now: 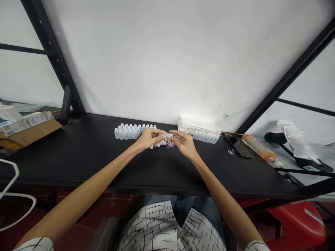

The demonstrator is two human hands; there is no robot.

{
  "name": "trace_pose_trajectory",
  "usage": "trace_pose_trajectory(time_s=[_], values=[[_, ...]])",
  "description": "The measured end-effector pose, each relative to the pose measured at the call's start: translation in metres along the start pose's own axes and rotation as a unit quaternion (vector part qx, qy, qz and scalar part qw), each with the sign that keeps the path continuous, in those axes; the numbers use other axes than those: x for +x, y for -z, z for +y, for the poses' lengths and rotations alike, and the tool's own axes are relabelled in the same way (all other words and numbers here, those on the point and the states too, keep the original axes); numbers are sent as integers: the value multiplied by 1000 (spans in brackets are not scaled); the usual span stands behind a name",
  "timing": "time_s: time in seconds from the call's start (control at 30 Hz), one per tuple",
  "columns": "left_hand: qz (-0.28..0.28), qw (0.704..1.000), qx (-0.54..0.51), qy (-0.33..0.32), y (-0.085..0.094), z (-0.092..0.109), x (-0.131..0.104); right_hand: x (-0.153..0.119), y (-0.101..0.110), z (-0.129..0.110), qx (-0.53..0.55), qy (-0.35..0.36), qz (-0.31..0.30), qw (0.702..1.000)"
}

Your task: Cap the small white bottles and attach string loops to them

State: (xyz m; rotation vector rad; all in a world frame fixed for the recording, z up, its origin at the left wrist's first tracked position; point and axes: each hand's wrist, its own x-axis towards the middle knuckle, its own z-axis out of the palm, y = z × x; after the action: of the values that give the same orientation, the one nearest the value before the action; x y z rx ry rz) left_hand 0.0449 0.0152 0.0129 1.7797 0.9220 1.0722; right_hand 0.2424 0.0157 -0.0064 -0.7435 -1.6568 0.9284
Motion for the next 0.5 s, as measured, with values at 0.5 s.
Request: trace_pose_trajectory(time_s=[0.5], values=[[11, 996, 57, -63, 0, -8, 1, -1, -2, 1, 62, -22, -35, 997]])
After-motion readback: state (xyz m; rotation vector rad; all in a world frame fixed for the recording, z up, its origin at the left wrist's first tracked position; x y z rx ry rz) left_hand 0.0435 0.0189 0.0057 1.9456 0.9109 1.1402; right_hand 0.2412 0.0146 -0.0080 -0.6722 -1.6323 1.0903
